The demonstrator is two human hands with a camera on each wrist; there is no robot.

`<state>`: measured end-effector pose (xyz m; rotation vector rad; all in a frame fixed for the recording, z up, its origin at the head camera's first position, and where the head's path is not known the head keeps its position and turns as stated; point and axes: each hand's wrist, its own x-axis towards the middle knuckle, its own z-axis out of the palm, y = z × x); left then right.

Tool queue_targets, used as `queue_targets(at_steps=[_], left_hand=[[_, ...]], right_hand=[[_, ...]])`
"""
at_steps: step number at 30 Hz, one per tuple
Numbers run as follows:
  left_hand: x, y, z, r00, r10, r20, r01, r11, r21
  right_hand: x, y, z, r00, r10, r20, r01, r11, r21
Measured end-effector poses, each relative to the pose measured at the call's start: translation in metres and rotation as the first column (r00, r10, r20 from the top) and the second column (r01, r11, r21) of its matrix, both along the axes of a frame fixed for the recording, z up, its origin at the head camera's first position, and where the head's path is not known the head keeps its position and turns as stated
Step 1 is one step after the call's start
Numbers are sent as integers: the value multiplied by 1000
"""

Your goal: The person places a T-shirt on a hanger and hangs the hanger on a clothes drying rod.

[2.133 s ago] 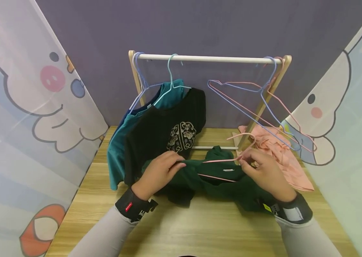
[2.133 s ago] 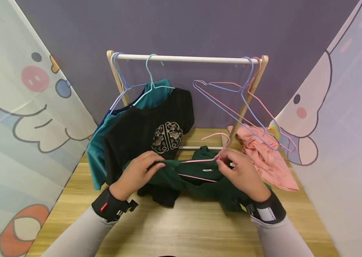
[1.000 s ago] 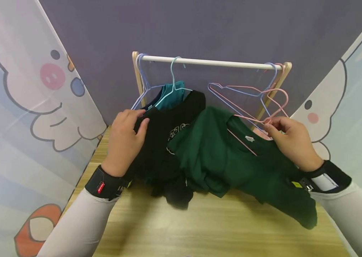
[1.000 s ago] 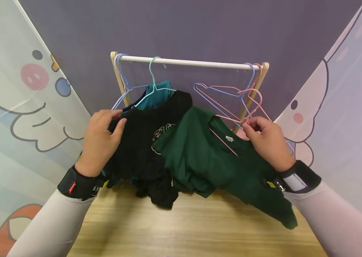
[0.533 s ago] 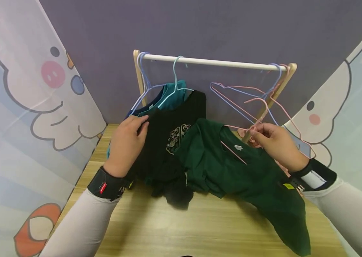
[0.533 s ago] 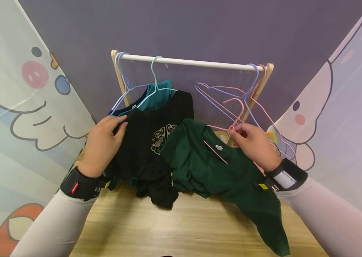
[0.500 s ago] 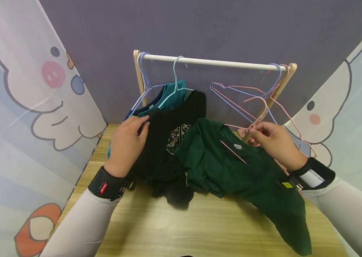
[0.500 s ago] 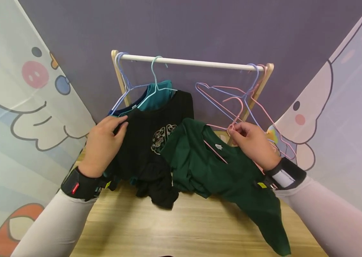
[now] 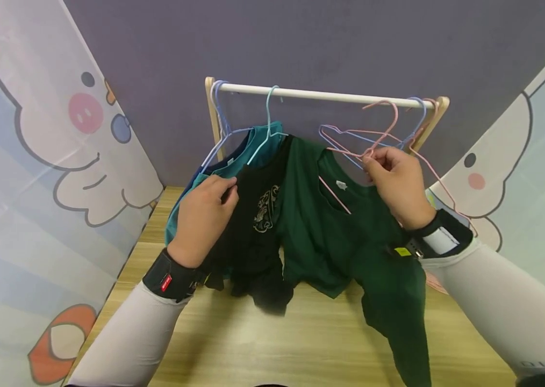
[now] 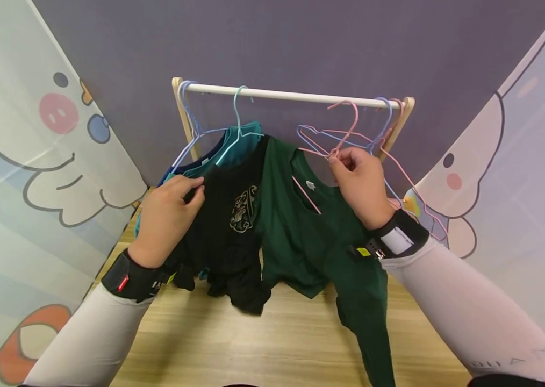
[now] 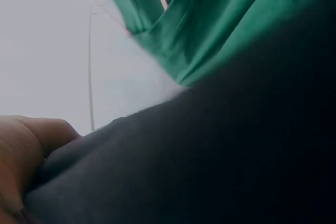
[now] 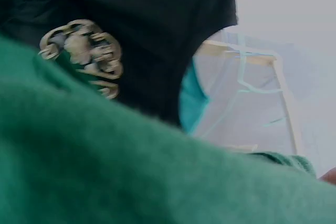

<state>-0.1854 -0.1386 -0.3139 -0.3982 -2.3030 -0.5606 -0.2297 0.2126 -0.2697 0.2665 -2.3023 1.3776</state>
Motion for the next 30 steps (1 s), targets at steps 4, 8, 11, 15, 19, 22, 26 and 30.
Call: queue_targets(at_steps=[4, 8, 11, 15, 19, 22, 26, 30], left_hand=[[1, 3, 2, 1000, 0, 19, -1, 1000, 12], [2, 6, 4, 999, 2, 46, -3, 1000, 31], [3, 10, 5, 997, 2, 76, -6, 999, 52], [5, 16, 6, 994, -3, 112, -7, 997, 83], [6, 22, 3, 993, -16, 121, 3, 994, 113], [6, 25, 0, 994, -21, 107, 7, 991, 134], [7, 26, -4, 996, -22, 84, 8, 987, 161], [7, 27, -7, 996, -26, 86, 10, 982, 188]], right_hand=[[-7, -10, 21, 1000, 16, -17, -18, 993, -118], [-18, -18, 37, 999, 29, -27, -34, 976, -213], [-28, -30, 41, 999, 32, -20, -36, 959, -280], [-39, -57, 36, 999, 36, -4, -35, 943, -330], [-48, -89, 22, 1000, 31, 2, -28, 938, -346], [-54, -111, 9, 1000, 3, 10, 1, 930, -368], [-61, -135, -6, 1000, -27, 16, 31, 907, -419], [-68, -151, -22, 998, -67, 3, 62, 918, -391]])
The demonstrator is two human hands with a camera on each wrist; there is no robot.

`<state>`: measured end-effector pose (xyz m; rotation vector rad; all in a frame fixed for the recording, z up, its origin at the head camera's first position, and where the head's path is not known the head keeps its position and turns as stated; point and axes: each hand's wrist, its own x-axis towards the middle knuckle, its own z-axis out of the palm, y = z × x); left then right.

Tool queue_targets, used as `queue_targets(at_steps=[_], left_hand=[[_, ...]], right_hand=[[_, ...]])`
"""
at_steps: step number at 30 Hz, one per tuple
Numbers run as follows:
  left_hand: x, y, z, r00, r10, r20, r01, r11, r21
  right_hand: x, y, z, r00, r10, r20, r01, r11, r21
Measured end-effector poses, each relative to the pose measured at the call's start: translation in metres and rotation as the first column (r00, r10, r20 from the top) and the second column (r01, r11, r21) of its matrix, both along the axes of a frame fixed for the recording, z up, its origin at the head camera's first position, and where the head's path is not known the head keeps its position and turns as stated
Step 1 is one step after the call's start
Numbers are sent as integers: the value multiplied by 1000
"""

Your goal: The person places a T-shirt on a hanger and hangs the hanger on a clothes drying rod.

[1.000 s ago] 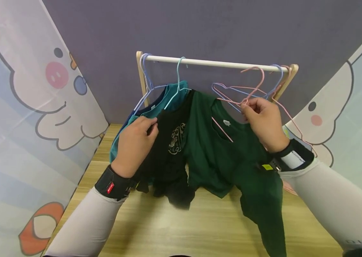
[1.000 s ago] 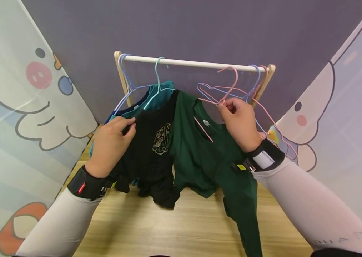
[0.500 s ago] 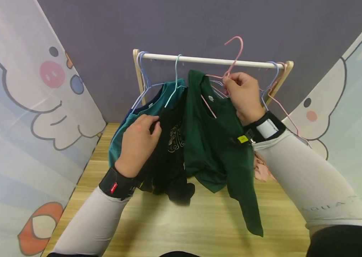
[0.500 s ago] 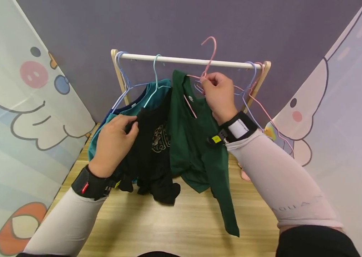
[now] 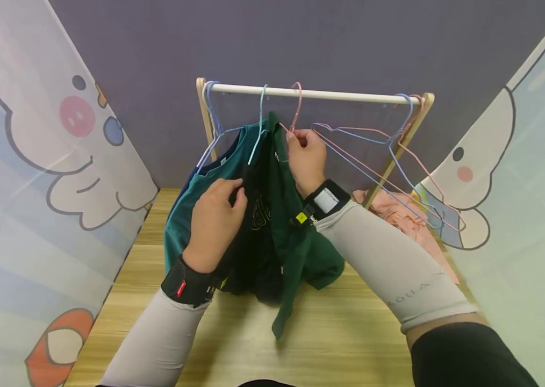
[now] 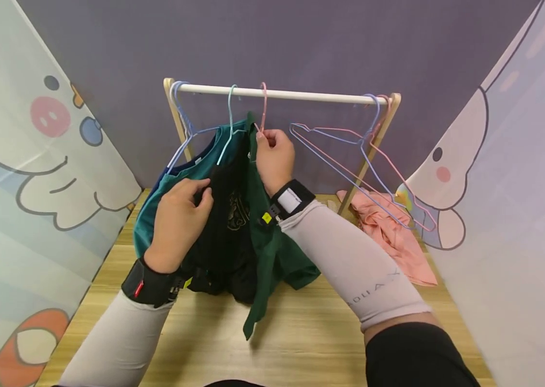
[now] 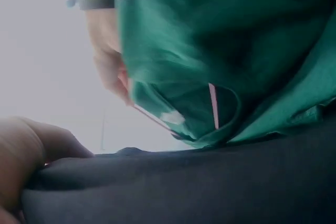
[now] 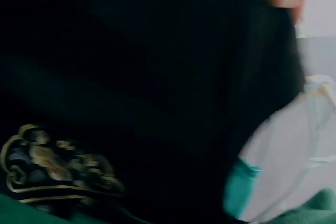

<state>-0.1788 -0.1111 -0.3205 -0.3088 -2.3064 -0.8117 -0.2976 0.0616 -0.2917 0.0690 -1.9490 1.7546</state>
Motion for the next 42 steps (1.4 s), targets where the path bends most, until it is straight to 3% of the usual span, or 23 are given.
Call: queue_targets(at_steps=[6, 12, 14, 17, 20, 23, 26, 29, 32, 35, 37, 39, 42], left_hand=[[0, 5, -5, 1000, 8, 5, -8, 1000, 19], [-1, 11, -8, 1000, 23, -5, -23, 999, 27], [-2, 13, -11, 1000, 24, -8, -24, 999, 34], [-4, 14, -13, 999, 24, -24, -23, 999, 49], [-6, 16, -15, 999, 20, -43, -18, 998, 62], [-7, 16, -17, 998, 12, -54, -8, 997, 76], [-7, 17, -18, 998, 12, -56, -7, 996, 87], [-6, 17, -19, 999, 8, -38, -4, 995, 101], [-4, 17, -21, 1000, 5, -15, -3, 994, 109], [-3, 17, -22, 1000, 11, -7, -10, 993, 114], [-2, 16, -22, 1000, 19, -10, -18, 993, 114], [-2, 16, -22, 1000, 25, -13, -24, 993, 116], [-2, 16, -21, 999, 32, -19, -30, 993, 118]], right_hand=[[-6, -7, -13, 1000, 4, -25, -4, 1000, -1], [-12, -4, -20, 992, 127, 22, -125, 991, -55], [-9, 0, -23, 987, 158, 36, -157, 987, -34], [1, 8, -26, 985, 170, 10, -170, 983, 76], [16, 15, -25, 983, 178, -46, -158, 948, 276], [39, 20, -18, 970, 218, -109, -143, 872, 467], [69, 24, -7, 939, 306, -158, -173, 816, 551], [104, 34, 4, 897, 395, -199, -245, 818, 521], [127, 55, 4, 895, 387, -220, -257, 853, 455], [134, 78, -12, 946, 291, -145, -201, 874, 442], [131, 88, -31, 969, 240, -50, -188, 858, 478], [129, 91, -50, 975, 216, 45, -208, 834, 512], [129, 85, -74, 965, 223, 134, -261, 814, 519]])
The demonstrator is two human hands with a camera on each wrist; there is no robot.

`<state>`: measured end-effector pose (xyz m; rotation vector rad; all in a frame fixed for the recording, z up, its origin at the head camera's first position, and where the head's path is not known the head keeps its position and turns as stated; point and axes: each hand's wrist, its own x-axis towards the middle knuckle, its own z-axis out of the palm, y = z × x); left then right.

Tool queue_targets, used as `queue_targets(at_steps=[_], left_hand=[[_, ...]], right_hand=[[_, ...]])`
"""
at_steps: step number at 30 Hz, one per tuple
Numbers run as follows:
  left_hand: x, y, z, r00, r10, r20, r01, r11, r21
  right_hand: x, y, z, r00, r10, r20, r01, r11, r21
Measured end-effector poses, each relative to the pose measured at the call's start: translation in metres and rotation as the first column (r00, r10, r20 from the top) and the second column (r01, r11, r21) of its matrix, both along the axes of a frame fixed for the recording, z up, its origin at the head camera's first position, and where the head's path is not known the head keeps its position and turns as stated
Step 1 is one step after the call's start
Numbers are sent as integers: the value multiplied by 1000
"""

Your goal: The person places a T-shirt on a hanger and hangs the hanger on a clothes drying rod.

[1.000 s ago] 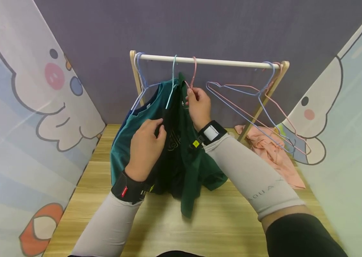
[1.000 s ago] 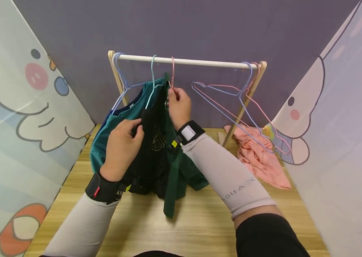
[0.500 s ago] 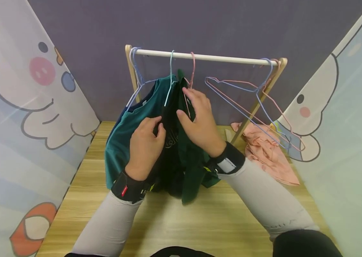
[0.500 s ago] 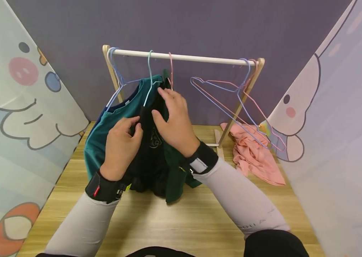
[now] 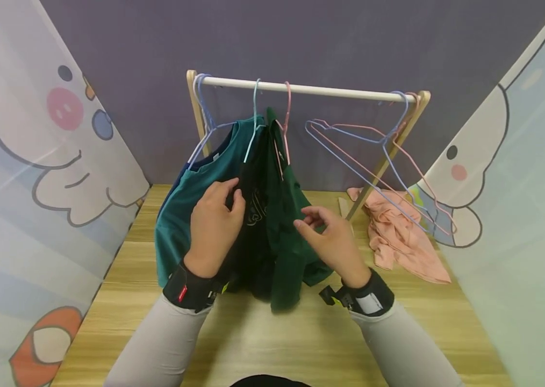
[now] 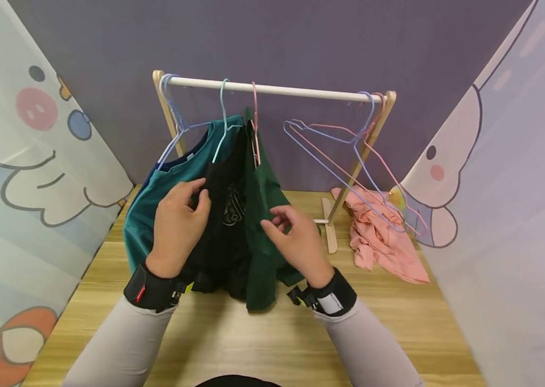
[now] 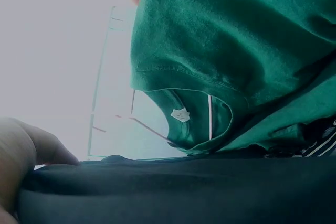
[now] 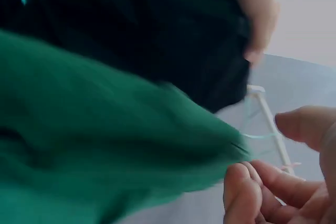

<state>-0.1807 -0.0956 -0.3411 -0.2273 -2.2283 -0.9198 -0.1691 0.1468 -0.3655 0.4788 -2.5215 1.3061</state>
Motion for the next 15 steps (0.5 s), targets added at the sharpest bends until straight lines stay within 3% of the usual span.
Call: queue_targets(at_steps=[6, 11, 15], left_hand=[[0, 1, 0, 1000, 21, -4, -21, 1000, -4], [-1, 3, -4, 999, 27, -20, -27, 1000, -11], [-3, 4, -9, 998, 35, -50, -36, 999, -30]], right_hand=[[2, -32, -25, 1000, 5, 19, -2, 992, -125], [10, -59, -26, 994, 107, 17, -97, 949, -301], [8, -71, -26, 984, 173, 31, -152, 924, -352]])
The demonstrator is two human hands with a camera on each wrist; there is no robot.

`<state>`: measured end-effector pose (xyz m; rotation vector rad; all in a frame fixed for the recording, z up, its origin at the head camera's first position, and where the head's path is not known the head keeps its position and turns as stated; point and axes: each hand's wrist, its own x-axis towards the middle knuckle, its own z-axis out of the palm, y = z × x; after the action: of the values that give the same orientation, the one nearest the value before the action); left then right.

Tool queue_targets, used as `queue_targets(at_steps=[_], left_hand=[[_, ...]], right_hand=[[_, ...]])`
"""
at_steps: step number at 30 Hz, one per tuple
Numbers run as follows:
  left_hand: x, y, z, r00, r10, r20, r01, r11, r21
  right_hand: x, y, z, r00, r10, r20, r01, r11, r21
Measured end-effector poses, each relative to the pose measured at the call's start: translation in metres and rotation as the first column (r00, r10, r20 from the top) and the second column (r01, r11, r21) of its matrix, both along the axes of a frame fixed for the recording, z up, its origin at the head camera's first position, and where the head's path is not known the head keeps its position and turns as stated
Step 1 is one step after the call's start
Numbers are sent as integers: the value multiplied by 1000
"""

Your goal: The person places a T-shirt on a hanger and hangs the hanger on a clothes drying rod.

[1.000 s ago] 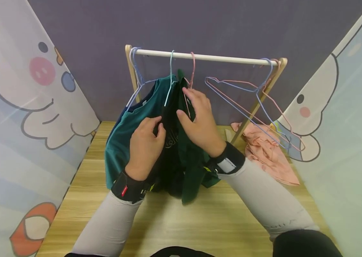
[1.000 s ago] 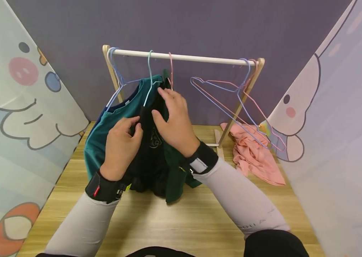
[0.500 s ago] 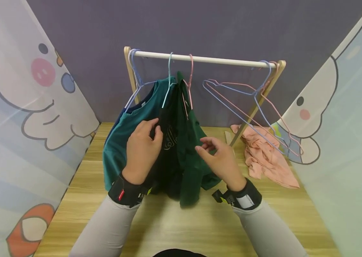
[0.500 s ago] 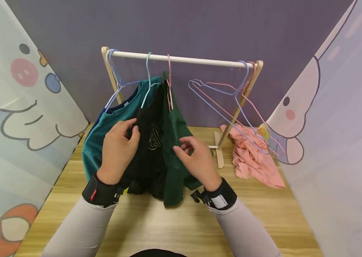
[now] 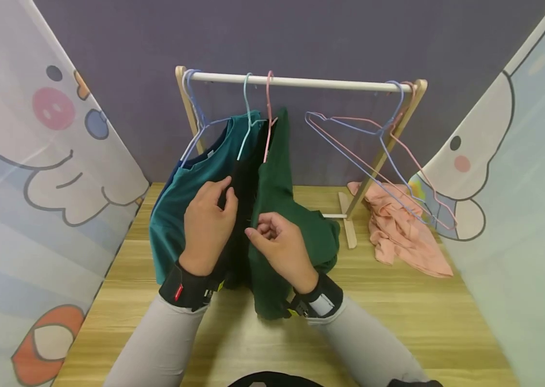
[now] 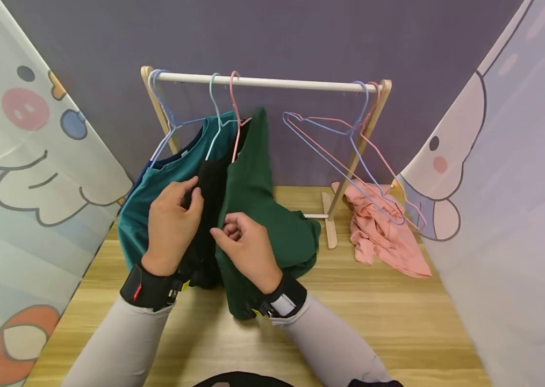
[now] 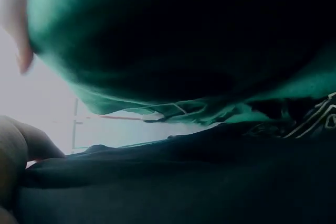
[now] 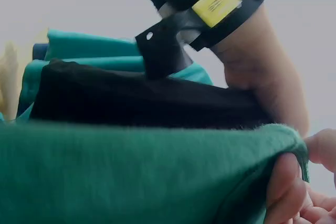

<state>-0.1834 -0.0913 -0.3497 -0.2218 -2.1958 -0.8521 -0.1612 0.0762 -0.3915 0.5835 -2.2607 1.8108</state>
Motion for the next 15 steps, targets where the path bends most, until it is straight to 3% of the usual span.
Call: queue_targets(at_steps=[6, 12, 15], left_hand=[[-2, -2, -3, 999, 13, -34, -13, 1000, -10], [-1, -5, -2, 999, 46, -17, -47, 999, -25], [-1, -5, -1, 997, 52, -55, -55, 997, -56]], right_hand=[[-10, -4, -4, 1000, 19, 15, -20, 999, 45], [-10, 4, -4, 998, 47, 39, -50, 996, 80], [-9, 13, -4, 998, 36, 48, -39, 996, 77]])
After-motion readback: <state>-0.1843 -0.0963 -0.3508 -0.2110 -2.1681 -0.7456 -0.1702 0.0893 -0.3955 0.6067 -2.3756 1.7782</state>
